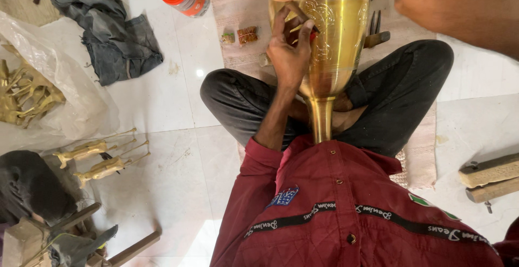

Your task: The person sits cross-legged on the floor with a large brass vessel held between their legs and engraves decorative patterns into its surface. They hold a small chisel against the brass with one hand and strike it with a wooden mallet in the other hand, repositioning the chisel repeatedly to work different parts of the design.

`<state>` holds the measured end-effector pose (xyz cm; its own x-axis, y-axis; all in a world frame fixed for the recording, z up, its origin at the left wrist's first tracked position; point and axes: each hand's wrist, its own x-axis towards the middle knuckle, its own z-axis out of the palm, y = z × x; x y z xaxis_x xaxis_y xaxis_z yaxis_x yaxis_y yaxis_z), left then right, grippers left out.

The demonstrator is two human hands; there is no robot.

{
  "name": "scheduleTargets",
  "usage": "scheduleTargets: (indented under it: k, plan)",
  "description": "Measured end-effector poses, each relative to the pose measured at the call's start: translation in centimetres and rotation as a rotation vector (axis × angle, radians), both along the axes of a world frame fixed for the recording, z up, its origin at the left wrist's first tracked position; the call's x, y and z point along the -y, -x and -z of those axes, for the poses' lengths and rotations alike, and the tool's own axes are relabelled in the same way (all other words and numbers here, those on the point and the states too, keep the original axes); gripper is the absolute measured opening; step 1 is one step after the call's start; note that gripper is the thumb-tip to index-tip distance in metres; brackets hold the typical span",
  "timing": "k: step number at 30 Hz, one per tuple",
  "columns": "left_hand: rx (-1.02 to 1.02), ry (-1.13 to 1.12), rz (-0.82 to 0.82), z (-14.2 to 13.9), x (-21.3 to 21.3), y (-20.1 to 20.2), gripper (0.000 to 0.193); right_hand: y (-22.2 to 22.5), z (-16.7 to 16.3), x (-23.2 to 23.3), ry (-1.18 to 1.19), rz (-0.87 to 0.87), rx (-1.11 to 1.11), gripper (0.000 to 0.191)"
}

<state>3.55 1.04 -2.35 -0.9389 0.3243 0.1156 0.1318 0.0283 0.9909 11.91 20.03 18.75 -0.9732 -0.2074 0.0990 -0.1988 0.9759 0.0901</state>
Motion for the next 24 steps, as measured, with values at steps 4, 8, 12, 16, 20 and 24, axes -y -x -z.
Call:
scheduleTargets:
  k: [4, 8, 12, 16, 20, 24]
  plan:
    - [0.005, 0.029, 0.184, -0.4, 0.0, 2.0, 0.052, -2.0, 1.8, -1.9, 0.200, 0.217, 0.143, 0.013]
    - [-0.062, -0.015, 0.383, -1.2, -0.1, 3.9, 0.053, -3.8, 3.0, -2.7, 0.086, 0.276, 0.080, 0.015]
    - [0.001, 0.107, 0.480, -2.2, -0.4, 4.9, 0.054, -5.5, 2.6, -2.3, 0.230, 0.253, -0.049, 0.015]
    - [-0.085, 0.090, 0.608, -2.4, -0.7, 5.8, 0.057, -7.2, 2.4, -1.1, 0.080, 0.205, -0.199, 0.037]
    - [-0.195, 0.156, 0.766, -2.1, -1.0, 6.9, 0.053, -8.1, 4.8, -0.6, 0.212, 0.257, -0.286, 0.057]
    - [-0.346, 0.029, 0.902, -2.3, -2.0, 8.0, 0.060, -10.6, 8.4, -0.1, 0.394, 0.433, -0.263, 0.063]
